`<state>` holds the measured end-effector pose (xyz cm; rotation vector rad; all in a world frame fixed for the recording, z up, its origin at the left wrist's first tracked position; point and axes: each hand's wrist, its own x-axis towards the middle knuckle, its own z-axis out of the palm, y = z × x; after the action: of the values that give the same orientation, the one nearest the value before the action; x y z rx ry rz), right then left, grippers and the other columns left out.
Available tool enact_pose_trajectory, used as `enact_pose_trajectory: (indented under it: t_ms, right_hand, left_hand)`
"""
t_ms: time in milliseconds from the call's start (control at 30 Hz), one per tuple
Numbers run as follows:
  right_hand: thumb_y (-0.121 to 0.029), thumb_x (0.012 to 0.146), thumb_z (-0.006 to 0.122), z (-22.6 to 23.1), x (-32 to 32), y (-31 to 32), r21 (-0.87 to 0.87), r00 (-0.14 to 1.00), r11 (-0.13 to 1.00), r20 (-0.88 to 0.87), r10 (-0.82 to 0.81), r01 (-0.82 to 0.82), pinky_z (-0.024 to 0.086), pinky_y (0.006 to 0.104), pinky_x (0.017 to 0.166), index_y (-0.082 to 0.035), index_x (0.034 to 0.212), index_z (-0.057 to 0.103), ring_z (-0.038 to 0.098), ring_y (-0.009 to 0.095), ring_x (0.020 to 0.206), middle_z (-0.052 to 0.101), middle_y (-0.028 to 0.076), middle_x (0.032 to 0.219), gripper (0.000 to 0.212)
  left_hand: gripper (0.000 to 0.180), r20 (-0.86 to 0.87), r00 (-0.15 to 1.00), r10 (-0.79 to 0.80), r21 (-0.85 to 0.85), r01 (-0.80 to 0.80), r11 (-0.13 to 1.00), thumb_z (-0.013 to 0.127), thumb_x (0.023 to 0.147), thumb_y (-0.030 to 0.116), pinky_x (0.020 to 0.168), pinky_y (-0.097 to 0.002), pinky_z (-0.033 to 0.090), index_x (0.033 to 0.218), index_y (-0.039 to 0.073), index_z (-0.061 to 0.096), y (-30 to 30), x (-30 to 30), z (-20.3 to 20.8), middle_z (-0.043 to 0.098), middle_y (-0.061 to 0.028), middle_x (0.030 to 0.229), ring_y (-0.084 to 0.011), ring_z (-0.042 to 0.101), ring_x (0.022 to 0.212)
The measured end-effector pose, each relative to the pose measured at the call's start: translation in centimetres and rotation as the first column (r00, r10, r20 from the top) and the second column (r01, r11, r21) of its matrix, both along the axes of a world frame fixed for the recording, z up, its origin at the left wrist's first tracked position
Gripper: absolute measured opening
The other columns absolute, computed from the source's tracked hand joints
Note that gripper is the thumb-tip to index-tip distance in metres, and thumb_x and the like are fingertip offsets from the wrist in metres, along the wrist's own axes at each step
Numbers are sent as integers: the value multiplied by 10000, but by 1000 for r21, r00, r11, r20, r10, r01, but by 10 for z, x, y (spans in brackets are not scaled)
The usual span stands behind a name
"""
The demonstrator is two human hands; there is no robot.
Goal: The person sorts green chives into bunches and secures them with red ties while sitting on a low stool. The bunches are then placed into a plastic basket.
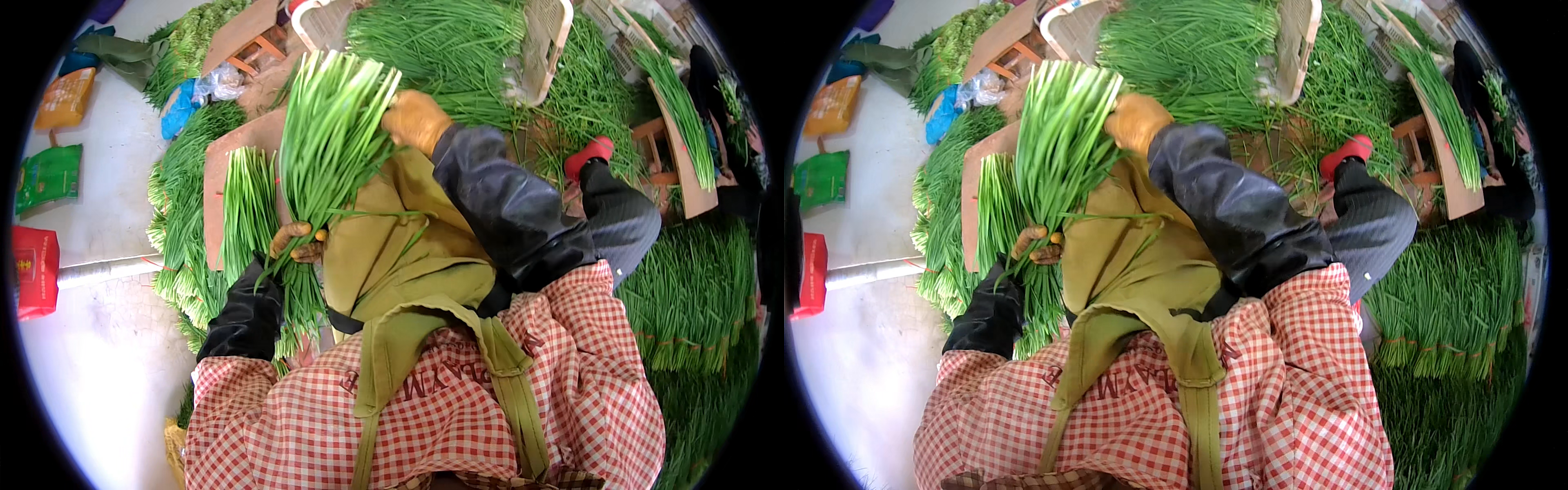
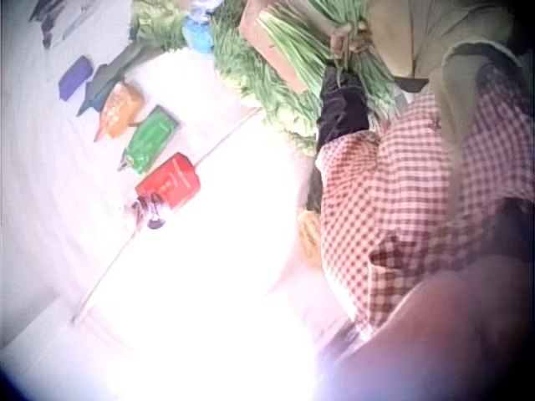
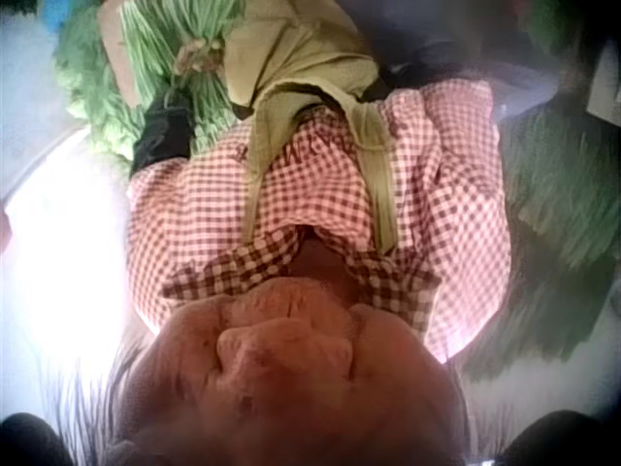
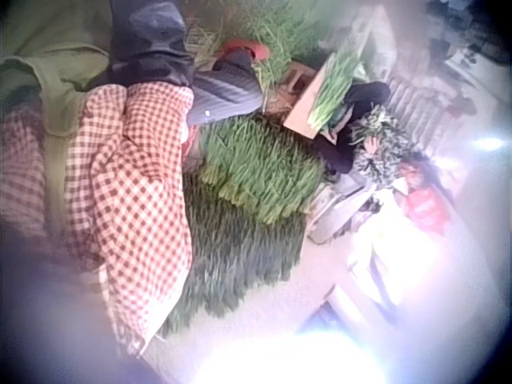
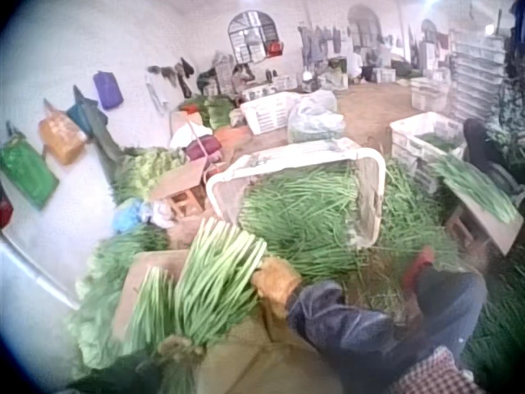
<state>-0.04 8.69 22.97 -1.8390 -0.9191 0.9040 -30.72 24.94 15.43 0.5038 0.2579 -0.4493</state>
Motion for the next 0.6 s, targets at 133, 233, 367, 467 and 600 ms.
enact_pose_trajectory:
  t_ms: [133, 233, 367, 467, 600]
  right_hand:
    - [-210, 849, 542, -10, 16, -9, 92, 967, 996, -255, 15, 8, 501, 346, 665, -62, 1061, 626, 628, 236, 646, 660, 121, 780, 272]
    - [-212, 876, 515, -15, 24, -23, 54, 981, 993, 161, -109, 101, 500, 339, 630, -61, 1051, 617, 622, 214, 614, 653, 102, 724, 252]
    - [-239, 892, 508, -37, 26, -30, 43, 965, 965, -55, -255, 258, 503, 357, 662, -83, 1009, 626, 644, 245, 650, 656, 93, 705, 227]
    - [-194, 895, 518, -57, 51, -49, -24, 809, 961, 547, -217, 275, 501, 358, 574, -76, 1035, 623, 621, 243, 623, 638, 128, 733, 212]
    - [-289, 857, 526, -65, 136, -130, -258, 643, 753, 717, -270, 605, 515, 432, 721, -88, 935, 687, 654, 335, 831, 667, 200, 851, 269]
  left_hand:
    - [303, -36, 999, 33, 52, -31, 998, 546, 897, 301, 402, -178, 357, 981, 13, 585, -5, -1, 9, 583, 11, 589, -25, 511, 451]
    - [288, -53, 998, 22, 99, -16, 995, 563, 886, 299, 392, -166, 329, 966, 23, 586, -5, 6, 15, 570, 17, 570, -22, 487, 431]
    - [318, -20, 999, -29, 110, 31, 993, 560, 891, 277, 427, -180, 337, 1027, -10, 560, -7, 13, 23, 560, -7, 586, -51, 479, 442]
    - [295, -114, 993, 9, 198, 14, 980, 601, 854, 269, 393, -176, 335, 971, -1, 577, -9, 13, 26, 573, -18, 582, -44, 477, 420]
    - [285, -117, 991, 63, 234, -34, 972, 590, 860, 269, 399, -180, 337, 959, 1, 585, -11, 6, 26, 572, -17, 577, -53, 481, 426]
